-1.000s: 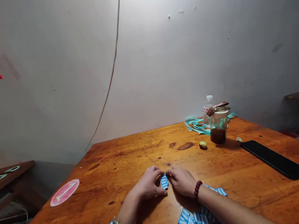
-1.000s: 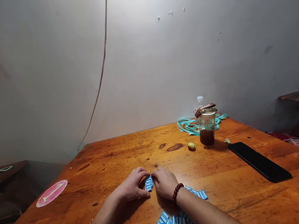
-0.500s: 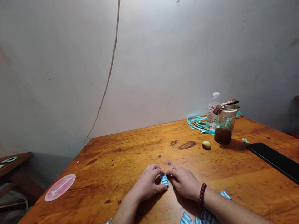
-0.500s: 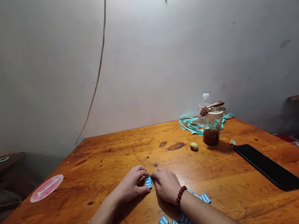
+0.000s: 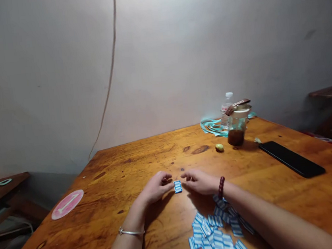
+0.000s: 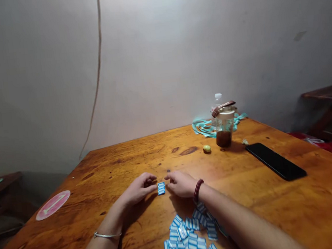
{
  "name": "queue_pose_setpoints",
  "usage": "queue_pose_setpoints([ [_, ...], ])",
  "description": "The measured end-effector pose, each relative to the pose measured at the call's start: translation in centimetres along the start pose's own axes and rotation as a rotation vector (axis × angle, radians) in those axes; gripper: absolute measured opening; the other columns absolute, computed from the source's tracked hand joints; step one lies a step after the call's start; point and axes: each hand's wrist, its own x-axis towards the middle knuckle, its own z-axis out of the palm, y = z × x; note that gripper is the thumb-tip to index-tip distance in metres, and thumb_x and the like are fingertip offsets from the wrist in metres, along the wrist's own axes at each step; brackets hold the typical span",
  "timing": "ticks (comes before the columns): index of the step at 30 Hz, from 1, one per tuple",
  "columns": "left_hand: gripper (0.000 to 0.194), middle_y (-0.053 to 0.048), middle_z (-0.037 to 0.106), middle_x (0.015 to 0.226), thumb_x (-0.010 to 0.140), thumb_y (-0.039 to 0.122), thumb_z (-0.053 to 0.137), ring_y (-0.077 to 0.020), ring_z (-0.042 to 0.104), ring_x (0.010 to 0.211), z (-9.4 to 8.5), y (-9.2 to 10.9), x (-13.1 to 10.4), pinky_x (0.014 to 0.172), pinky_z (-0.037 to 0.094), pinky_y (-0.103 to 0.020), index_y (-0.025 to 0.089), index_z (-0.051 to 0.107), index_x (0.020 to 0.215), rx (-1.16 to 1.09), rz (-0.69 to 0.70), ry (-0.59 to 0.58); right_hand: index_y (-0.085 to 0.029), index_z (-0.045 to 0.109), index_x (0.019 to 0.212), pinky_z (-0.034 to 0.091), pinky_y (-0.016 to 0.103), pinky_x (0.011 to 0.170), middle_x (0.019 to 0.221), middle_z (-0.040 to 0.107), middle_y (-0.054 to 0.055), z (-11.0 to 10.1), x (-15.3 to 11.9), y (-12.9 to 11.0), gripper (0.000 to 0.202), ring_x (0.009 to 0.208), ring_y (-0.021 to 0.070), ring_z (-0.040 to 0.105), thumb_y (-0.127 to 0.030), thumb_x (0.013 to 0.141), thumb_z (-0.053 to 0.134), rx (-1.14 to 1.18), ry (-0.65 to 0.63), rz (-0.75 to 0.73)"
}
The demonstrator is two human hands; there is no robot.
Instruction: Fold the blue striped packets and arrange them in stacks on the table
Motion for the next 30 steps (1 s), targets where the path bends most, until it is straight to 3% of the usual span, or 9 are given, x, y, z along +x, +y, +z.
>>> queue_pose_setpoints([
  [2,0.031,-0.005,0.057,0.089,0.073,0.039,0.049,-0.0173,0.053,0.081,-0.1,0.0,0.3,0.072,0.041,-0.028,0.017,0.056,0.093,0.066,0.054,0.052,-0.016,0.054,0.105,0.039,0.020,0.061,0.082,0.060,0.003,-2.7,-1.2,-0.9,0.031,0.070,0.0119,0.053,-0.019,0.076,0.044,0.144,0.013,-0.037],
  [4,0.031,-0.005,0.058,0.089,0.075,0.039,0.046,-0.0174,0.053,0.079,-0.3,0.4,0.6,0.071,0.042,-0.029,0.017,0.055,0.095,0.129,0.091,0.132,-0.016,0.054,0.104,0.040,0.020,0.063,0.086,0.059,0.003,-5.5,-3.1,-1.1,0.030,0.075,0.0117,0.052,-0.022,0.077,0.044,0.211,0.134,-0.045],
  [8,0.030,-0.004,0.057,0.089,0.078,0.040,0.042,-0.0153,0.054,0.074,-0.6,2.7,0.5,0.065,0.043,-0.027,0.018,0.056,0.093,0.153,0.211,0.208,-0.015,0.059,0.095,0.039,0.020,0.057,0.074,0.058,0.001,-8.2,-8.6,1.4,0.026,0.065,0.0111,0.051,-0.026,0.073,0.049,0.136,0.164,0.122],
  [10,0.028,-0.003,0.057,0.089,0.079,0.039,0.041,-0.0141,0.054,0.071,-0.3,4.6,-0.1,0.062,0.043,-0.025,0.018,0.056,0.092,0.139,0.268,0.186,-0.014,0.061,0.090,0.038,0.020,0.055,0.071,0.057,0.001,-7.9,-11.4,3.5,0.024,0.061,0.0108,0.051,-0.025,0.070,0.052,0.077,0.111,0.242],
  [13,0.026,-0.002,0.058,0.085,0.080,0.037,0.041,-0.0127,0.054,0.067,1.4,7.9,-1.5,0.060,0.043,-0.024,0.020,0.055,0.093,0.134,0.323,0.053,-0.017,0.060,0.094,0.034,0.019,0.048,0.062,0.056,-0.001,-6.4,-14.1,5.7,0.027,0.053,0.0093,0.047,-0.023,0.069,0.052,0.040,-0.010,0.343],
  [18,0.019,-0.002,0.059,0.089,0.076,0.029,0.046,-0.0159,0.053,0.082,5.4,11.7,-4.6,0.073,0.041,-0.026,0.023,0.059,0.089,0.202,0.522,-0.284,-0.021,0.065,0.081,0.032,0.019,0.054,0.065,0.055,-0.002,-4.2,-14.1,5.0,0.020,0.060,0.0101,0.046,-0.019,0.064,0.056,-0.102,0.096,0.218],
  [20,0.019,-0.002,0.058,0.093,0.075,0.026,0.048,-0.0164,0.051,0.084,6.2,11.9,-5.7,0.076,0.040,-0.026,0.024,0.060,0.090,0.229,0.560,-0.333,-0.020,0.065,0.080,0.031,0.018,0.051,0.062,0.055,-0.002,-3.8,-13.4,4.4,0.018,0.055,0.0091,0.046,-0.020,0.066,0.055,-0.072,0.075,0.212],
  [25,0.018,-0.003,0.057,0.091,0.078,0.025,0.044,-0.0159,0.051,0.084,6.3,10.4,-6.9,0.076,0.039,-0.026,0.023,0.062,0.080,0.219,0.446,-0.237,-0.015,0.058,0.092,0.031,0.017,0.047,0.064,0.057,0.000,-4.0,-13.2,4.6,0.022,0.053,0.0082,0.047,-0.023,0.075,0.045,0.002,0.133,0.263],
  [30,0.023,-0.004,0.058,0.088,0.081,0.027,0.040,-0.0151,0.051,0.082,6.2,9.4,-6.9,0.075,0.039,-0.026,0.021,0.062,0.077,0.088,0.426,-0.181,-0.018,0.058,0.079,0.029,0.018,0.051,0.068,0.055,-0.002,-3.8,-15.6,4.6,0.022,0.060,0.0091,0.045,-0.021,0.057,0.063,-0.115,0.130,0.229],
])
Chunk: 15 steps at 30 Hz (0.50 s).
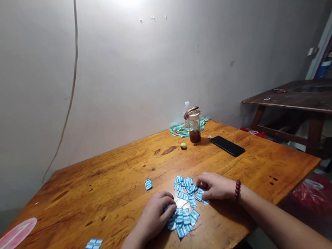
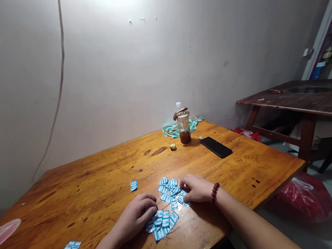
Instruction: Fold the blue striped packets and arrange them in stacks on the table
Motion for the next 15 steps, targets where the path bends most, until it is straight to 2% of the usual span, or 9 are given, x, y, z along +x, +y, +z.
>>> queue_pose_setpoints([
  [2,0.022,-0.004,0.058,0.086,0.081,0.028,0.041,-0.0148,0.052,0.081,0.1,-0.2,0.0,0.074,0.040,-0.025,0.020,0.061,0.078,-0.038,0.007,0.020,-0.018,0.057,0.076,0.029,0.018,0.052,0.071,0.054,-0.003,0.3,-0.6,-0.2,0.021,0.062,0.0094,0.044,-0.019,0.055,0.063,-0.035,0.017,-0.003],
  [6,0.023,-0.005,0.057,0.088,0.082,0.028,0.039,-0.0141,0.052,0.081,0.0,-0.4,-0.2,0.073,0.040,-0.024,0.019,0.061,0.080,-0.079,-0.005,0.106,-0.016,0.056,0.068,0.028,0.017,0.049,0.066,0.055,-0.002,0.7,-0.6,-0.2,0.009,0.059,0.0088,0.045,-0.015,0.060,0.056,0.007,-0.018,0.064],
  [9,0.023,-0.005,0.057,0.085,0.082,0.027,0.039,-0.0142,0.052,0.079,-0.1,-0.4,-0.4,0.072,0.040,-0.025,0.018,0.060,0.080,-0.064,-0.021,0.157,-0.015,0.056,0.068,0.029,0.017,0.048,0.062,0.054,-0.002,0.6,-0.4,-0.1,0.007,0.056,0.0087,0.046,-0.013,0.062,0.052,0.026,-0.029,0.078],
  [13,0.022,-0.003,0.057,0.079,0.081,0.027,0.041,-0.0134,0.052,0.073,0.0,0.5,-0.7,0.068,0.040,-0.024,0.018,0.061,0.077,-0.026,-0.017,0.082,-0.015,0.057,0.069,0.031,0.018,0.050,0.063,0.056,-0.002,0.3,-0.6,-1.0,0.010,0.058,0.0093,0.047,-0.011,0.065,0.049,0.043,-0.040,0.066],
  [15,0.018,-0.003,0.056,0.084,0.079,0.027,0.046,-0.0136,0.052,0.077,0.2,1.2,-0.8,0.070,0.040,-0.024,0.021,0.062,0.081,-0.013,0.034,0.003,-0.016,0.059,0.071,0.032,0.019,0.055,0.070,0.057,0.000,0.4,-0.9,-2.0,0.012,0.065,0.0112,0.048,-0.012,0.067,0.048,0.011,0.015,0.054],
])
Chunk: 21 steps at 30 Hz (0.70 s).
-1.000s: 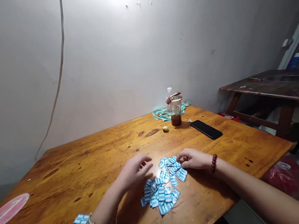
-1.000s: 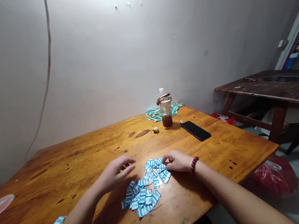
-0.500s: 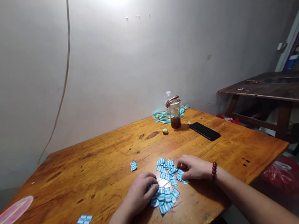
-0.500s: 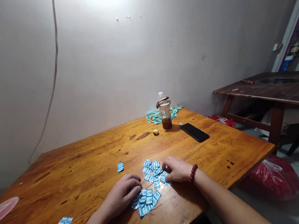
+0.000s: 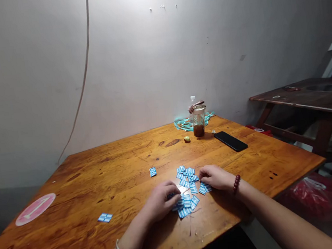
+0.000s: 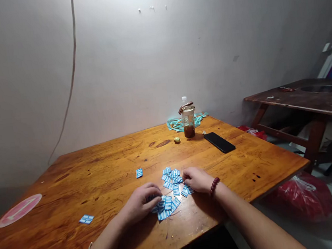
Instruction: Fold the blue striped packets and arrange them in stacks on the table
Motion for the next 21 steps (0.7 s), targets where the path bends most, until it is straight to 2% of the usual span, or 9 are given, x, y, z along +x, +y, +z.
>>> queue_pose_setpoints([
  [2,0.016,-0.003,0.056,0.092,0.077,0.028,0.049,-0.0150,0.051,0.083,0.3,0.6,0.0,0.074,0.039,-0.025,0.024,0.063,0.085,0.040,0.061,-0.065,-0.018,0.060,0.077,0.032,0.021,0.062,0.079,0.056,0.002,0.4,-0.6,-1.3,0.015,0.073,0.0132,0.049,-0.014,0.070,0.048,-0.064,0.055,-0.060],
  [3,0.016,-0.003,0.055,0.094,0.077,0.028,0.049,-0.0158,0.050,0.086,0.5,0.7,-0.1,0.076,0.038,-0.026,0.025,0.063,0.085,0.071,0.083,-0.081,-0.020,0.061,0.081,0.032,0.022,0.064,0.083,0.056,0.002,0.8,-1.0,-2.0,0.017,0.076,0.0137,0.049,-0.015,0.071,0.048,-0.098,0.042,-0.120],
  [6,0.019,-0.003,0.056,0.093,0.079,0.026,0.045,-0.0167,0.049,0.087,0.6,0.6,-0.1,0.077,0.038,-0.028,0.026,0.064,0.084,0.153,0.092,-0.074,-0.026,0.063,0.087,0.032,0.022,0.067,0.085,0.055,0.002,1.9,-2.4,-3.4,0.022,0.078,0.0140,0.049,-0.018,0.075,0.046,-0.173,-0.101,-0.240],
  [9,0.021,-0.004,0.058,0.090,0.081,0.025,0.043,-0.0161,0.050,0.084,0.3,-0.1,-0.2,0.075,0.038,-0.027,0.023,0.064,0.083,0.163,0.067,-0.053,-0.026,0.064,0.089,0.033,0.022,0.067,0.085,0.054,0.002,2.4,-3.5,-3.7,0.026,0.079,0.0142,0.049,-0.017,0.078,0.042,-0.203,-0.106,-0.219],
  [15,0.024,-0.004,0.061,0.085,0.082,0.025,0.041,-0.0148,0.053,0.080,-0.2,-0.7,-0.3,0.073,0.040,-0.024,0.020,0.064,0.083,0.049,0.050,-0.048,-0.024,0.064,0.082,0.034,0.021,0.068,0.085,0.054,0.002,1.6,-4.5,-2.7,0.026,0.078,0.0134,0.049,-0.014,0.079,0.040,-0.168,-0.055,-0.218],
  [18,0.024,-0.004,0.061,0.087,0.081,0.026,0.041,-0.0144,0.054,0.079,-0.4,-1.1,-0.3,0.072,0.040,-0.024,0.020,0.063,0.086,-0.014,-0.005,0.020,-0.023,0.063,0.082,0.034,0.021,0.068,0.084,0.054,0.003,1.7,-4.4,-3.0,0.025,0.077,0.0138,0.048,-0.015,0.080,0.039,-0.164,0.002,-0.189],
  [21,0.024,-0.004,0.062,0.086,0.081,0.027,0.040,-0.0147,0.054,0.079,-0.8,-1.9,-0.4,0.071,0.041,-0.025,0.019,0.062,0.087,-0.033,-0.107,0.107,-0.026,0.060,0.092,0.033,0.022,0.067,0.086,0.053,0.003,2.7,-3.9,-4.1,0.024,0.078,0.0141,0.048,-0.018,0.080,0.040,-0.172,0.015,-0.219],
])
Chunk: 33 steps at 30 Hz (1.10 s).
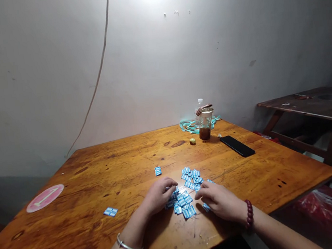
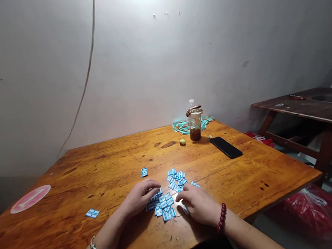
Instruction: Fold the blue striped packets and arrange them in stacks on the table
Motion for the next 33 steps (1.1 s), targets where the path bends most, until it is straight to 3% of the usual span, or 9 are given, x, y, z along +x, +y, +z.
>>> queue_pose_setpoints([
  [3,0.025,-0.003,0.062,0.082,0.080,0.027,0.040,-0.0147,0.054,0.076,-0.2,-0.7,-0.1,0.068,0.041,-0.025,0.019,0.062,0.086,0.008,-0.060,0.002,-0.028,0.059,0.096,0.031,0.023,0.065,0.084,0.052,0.003,1.2,0.8,-1.1,0.025,0.077,0.0152,0.047,-0.019,0.080,0.041,-0.091,-0.021,-0.034],
  [7,0.024,-0.002,0.061,0.079,0.079,0.026,0.040,-0.0140,0.053,0.073,-0.3,-0.9,-0.2,0.067,0.040,-0.023,0.019,0.063,0.082,0.053,-0.025,-0.037,-0.025,0.061,0.087,0.028,0.024,0.060,0.079,0.051,0.004,2.1,1.4,-0.9,0.025,0.071,0.0153,0.046,-0.022,0.083,0.037,-0.210,0.003,0.010],
  [15,0.022,-0.002,0.059,0.076,0.077,0.024,0.042,-0.0135,0.052,0.070,-0.2,-1.0,-0.1,0.064,0.038,-0.022,0.018,0.063,0.075,0.118,-0.040,-0.016,-0.021,0.060,0.089,0.031,0.022,0.064,0.083,0.052,0.004,1.2,1.0,0.5,0.025,0.074,0.0139,0.047,-0.020,0.083,0.035,-0.107,0.054,0.076],
  [18,0.022,-0.002,0.059,0.074,0.077,0.024,0.042,-0.0138,0.052,0.069,-0.2,-1.1,-0.1,0.063,0.038,-0.023,0.018,0.063,0.074,0.139,-0.059,0.034,-0.023,0.059,0.093,0.032,0.022,0.065,0.084,0.052,0.004,1.6,1.1,-0.1,0.026,0.076,0.0140,0.048,-0.019,0.083,0.035,-0.101,0.045,0.043],
  [22,0.022,-0.002,0.060,0.071,0.077,0.024,0.042,-0.0139,0.052,0.067,-0.4,-1.2,-0.1,0.061,0.038,-0.023,0.018,0.062,0.073,0.148,-0.092,0.086,-0.024,0.062,0.085,0.032,0.022,0.064,0.081,0.054,0.003,1.6,2.0,-0.2,0.025,0.074,0.0138,0.049,-0.019,0.081,0.038,-0.082,0.023,-0.033],
  [29,0.022,-0.002,0.061,0.072,0.077,0.025,0.042,-0.0145,0.052,0.068,-0.5,-0.9,0.0,0.062,0.038,-0.023,0.018,0.063,0.073,0.117,-0.111,0.095,-0.019,0.062,0.081,0.037,0.024,0.071,0.083,0.061,0.004,-1.3,7.2,3.7,0.019,0.080,0.0156,0.053,-0.021,0.076,0.043,0.114,0.241,0.150],
  [33,0.022,-0.003,0.061,0.071,0.077,0.026,0.041,-0.0149,0.053,0.068,-0.4,-0.8,-0.1,0.062,0.038,-0.024,0.019,0.061,0.071,0.121,-0.112,0.123,-0.016,0.060,0.079,0.038,0.025,0.070,0.083,0.061,0.005,-1.3,9.2,6.5,0.023,0.079,0.0157,0.054,-0.023,0.077,0.038,0.120,0.294,0.230],
])
